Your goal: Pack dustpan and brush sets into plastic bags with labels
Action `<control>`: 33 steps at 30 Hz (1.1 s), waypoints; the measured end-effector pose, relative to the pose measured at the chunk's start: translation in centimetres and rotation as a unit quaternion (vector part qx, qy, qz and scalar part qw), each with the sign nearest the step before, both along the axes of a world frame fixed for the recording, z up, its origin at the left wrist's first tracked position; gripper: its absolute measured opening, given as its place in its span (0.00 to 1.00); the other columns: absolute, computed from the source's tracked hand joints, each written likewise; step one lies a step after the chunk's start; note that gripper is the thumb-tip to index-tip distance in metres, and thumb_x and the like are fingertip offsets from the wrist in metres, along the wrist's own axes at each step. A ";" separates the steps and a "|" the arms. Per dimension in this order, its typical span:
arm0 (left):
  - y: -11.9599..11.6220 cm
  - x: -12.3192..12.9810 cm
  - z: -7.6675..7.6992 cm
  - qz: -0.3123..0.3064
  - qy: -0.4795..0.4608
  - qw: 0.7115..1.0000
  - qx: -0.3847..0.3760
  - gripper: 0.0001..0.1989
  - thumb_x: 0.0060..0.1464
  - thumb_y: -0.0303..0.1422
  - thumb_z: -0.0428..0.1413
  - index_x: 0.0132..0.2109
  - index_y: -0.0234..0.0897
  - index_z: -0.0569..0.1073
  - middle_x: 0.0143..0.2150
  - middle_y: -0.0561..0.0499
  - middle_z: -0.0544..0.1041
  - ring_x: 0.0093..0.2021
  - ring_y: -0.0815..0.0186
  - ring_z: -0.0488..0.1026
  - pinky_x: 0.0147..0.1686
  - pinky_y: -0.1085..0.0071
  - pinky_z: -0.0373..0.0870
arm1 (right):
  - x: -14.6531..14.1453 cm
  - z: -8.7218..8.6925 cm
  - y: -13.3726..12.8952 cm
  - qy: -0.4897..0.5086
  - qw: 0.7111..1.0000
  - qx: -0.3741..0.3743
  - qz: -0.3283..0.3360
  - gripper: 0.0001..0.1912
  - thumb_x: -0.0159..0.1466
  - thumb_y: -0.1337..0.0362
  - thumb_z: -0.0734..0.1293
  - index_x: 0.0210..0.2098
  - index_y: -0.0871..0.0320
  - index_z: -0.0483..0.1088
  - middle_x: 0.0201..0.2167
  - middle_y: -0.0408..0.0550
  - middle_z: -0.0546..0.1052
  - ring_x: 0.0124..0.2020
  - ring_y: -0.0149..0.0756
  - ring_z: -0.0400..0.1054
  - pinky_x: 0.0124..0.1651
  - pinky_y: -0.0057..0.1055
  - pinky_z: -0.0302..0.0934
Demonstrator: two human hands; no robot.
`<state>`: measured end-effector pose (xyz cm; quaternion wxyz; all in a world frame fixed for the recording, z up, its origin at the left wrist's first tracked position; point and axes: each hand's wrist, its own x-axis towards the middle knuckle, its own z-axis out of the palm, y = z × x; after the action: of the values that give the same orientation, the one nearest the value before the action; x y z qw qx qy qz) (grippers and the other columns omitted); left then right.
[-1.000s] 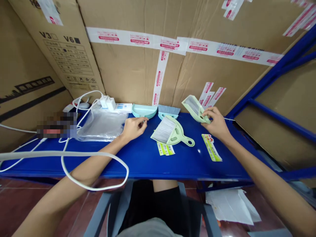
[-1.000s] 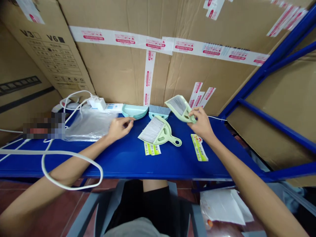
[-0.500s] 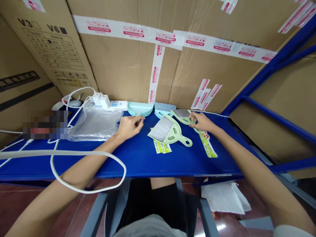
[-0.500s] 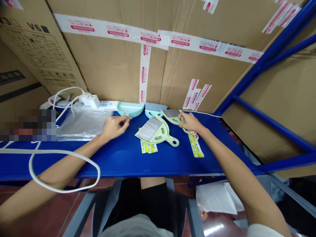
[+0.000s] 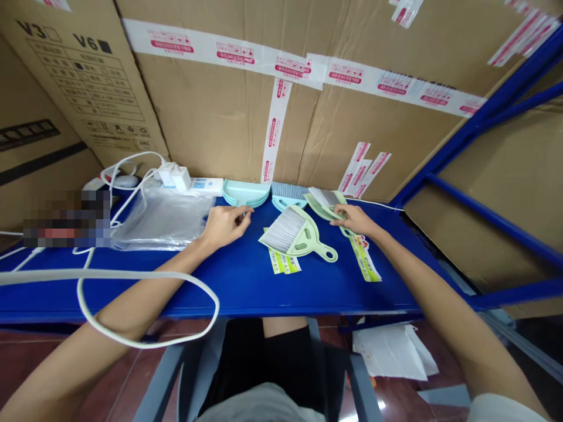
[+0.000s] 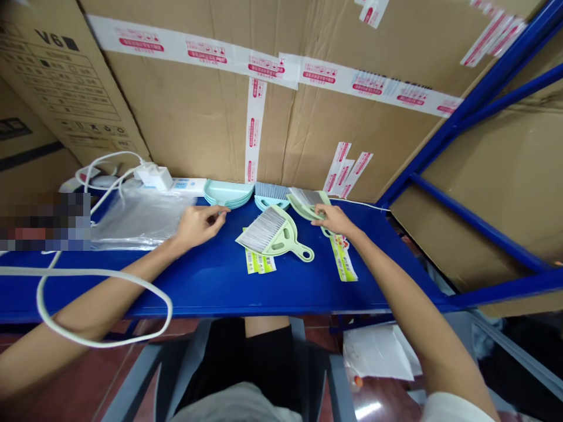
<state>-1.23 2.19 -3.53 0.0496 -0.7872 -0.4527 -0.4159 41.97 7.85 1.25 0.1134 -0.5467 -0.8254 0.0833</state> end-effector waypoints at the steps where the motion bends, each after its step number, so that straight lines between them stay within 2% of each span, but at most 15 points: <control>1: 0.0 0.0 0.0 0.002 0.001 1.000 0.000 0.16 0.64 0.35 0.52 0.43 0.38 0.85 0.23 0.51 0.80 0.24 0.63 0.76 0.29 0.69 0.66 | -0.1 0.2 -0.3 -0.001 1.000 0.028 -0.006 0.19 0.62 0.45 0.71 0.35 0.55 0.70 0.30 0.43 0.74 0.32 0.37 0.64 0.37 0.31 0.53; 3: -0.1 0.1 0.1 0.007 0.001 1.000 -0.001 0.16 0.64 0.35 0.52 0.43 0.38 0.85 0.23 0.51 0.79 0.24 0.64 0.76 0.29 0.69 0.66 | -0.6 1.0 -1.2 0.002 0.997 0.078 0.006 0.19 0.65 0.45 0.70 0.37 0.55 0.72 0.33 0.46 0.75 0.32 0.39 0.65 0.37 0.32 0.55; 6: 0.0 0.1 0.1 0.023 -0.014 1.000 -0.005 0.15 0.64 0.34 0.53 0.43 0.38 0.85 0.23 0.51 0.79 0.23 0.64 0.76 0.29 0.69 0.66 | -2.4 2.2 -3.6 0.010 0.987 0.110 0.113 0.19 0.69 0.46 0.68 0.42 0.55 0.77 0.41 0.51 0.78 0.37 0.41 0.70 0.42 0.34 0.60; 9: 0.2 0.0 0.0 0.044 -0.039 0.998 -0.010 0.15 0.64 0.35 0.54 0.43 0.38 0.86 0.23 0.51 0.80 0.23 0.64 0.75 0.29 0.69 0.66 | -4.9 2.5 -6.2 -0.016 0.968 0.076 0.241 0.17 0.73 0.49 0.67 0.47 0.53 0.81 0.47 0.53 0.78 0.42 0.41 0.74 0.44 0.33 0.64; 12: 0.3 -0.1 0.0 0.058 -0.054 0.997 -0.013 0.14 0.64 0.35 0.54 0.43 0.38 0.86 0.23 0.51 0.80 0.24 0.64 0.76 0.30 0.69 0.66 | -6.9 1.8 -7.7 -0.067 0.953 0.037 0.293 0.17 0.75 0.51 0.65 0.50 0.52 0.82 0.48 0.52 0.78 0.41 0.38 0.75 0.41 0.31 0.64; 15: 0.2 -0.1 0.0 0.064 -0.062 0.996 -0.012 0.14 0.63 0.35 0.54 0.44 0.38 0.86 0.23 0.51 0.80 0.24 0.63 0.76 0.30 0.69 0.66 | -7.9 1.1 -8.3 -0.130 0.947 0.033 0.291 0.17 0.75 0.51 0.65 0.53 0.51 0.80 0.50 0.52 0.77 0.44 0.40 0.76 0.38 0.31 0.63; 18: 0.2 -0.1 0.2 0.066 -0.063 0.996 -0.009 0.15 0.63 0.34 0.54 0.43 0.37 0.86 0.24 0.50 0.80 0.24 0.63 0.76 0.31 0.68 0.66 | -8.1 1.1 -8.5 -0.187 0.943 0.049 0.273 0.15 0.76 0.56 0.64 0.56 0.48 0.78 0.56 0.53 0.74 0.46 0.41 0.76 0.34 0.30 0.59; 20: 0.2 -0.1 0.2 0.073 -0.069 0.995 -0.008 0.15 0.63 0.34 0.55 0.44 0.37 0.86 0.24 0.50 0.80 0.24 0.62 0.76 0.31 0.68 0.66 | -8.1 1.2 -8.7 -0.205 0.940 0.051 0.268 0.14 0.76 0.59 0.63 0.56 0.49 0.78 0.56 0.53 0.74 0.44 0.41 0.76 0.32 0.31 0.57; 25: 0.5 -0.3 0.4 0.112 -0.101 0.989 -0.012 0.14 0.62 0.34 0.55 0.43 0.39 0.86 0.23 0.51 0.80 0.24 0.62 0.76 0.31 0.68 0.65 | -8.2 1.2 -8.6 -0.193 0.943 0.045 0.267 0.10 0.75 0.60 0.65 0.49 0.54 0.77 0.45 0.50 0.76 0.35 0.37 0.72 0.31 0.33 0.54; 30: 1.2 -0.9 0.6 0.176 -0.147 0.973 -0.035 0.15 0.61 0.35 0.55 0.43 0.39 0.86 0.25 0.51 0.81 0.27 0.61 0.78 0.33 0.68 0.66 | -7.7 1.3 -8.1 -0.190 0.947 0.050 0.255 0.11 0.76 0.58 0.63 0.48 0.56 0.73 0.43 0.50 0.74 0.38 0.39 0.71 0.35 0.32 0.57; 33: 1.5 -1.2 0.6 0.187 -0.154 0.969 -0.047 0.15 0.61 0.35 0.54 0.44 0.39 0.87 0.26 0.50 0.82 0.28 0.60 0.79 0.34 0.67 0.66 | -7.3 2.1 -7.8 -0.146 0.961 0.064 0.227 0.12 0.76 0.56 0.62 0.46 0.57 0.71 0.43 0.51 0.74 0.39 0.40 0.71 0.39 0.33 0.60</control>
<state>-2.48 3.71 -2.90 0.0187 -0.6164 -0.6131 -0.4939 34.72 0.09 3.33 0.0048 -0.3429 -0.9390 -0.0270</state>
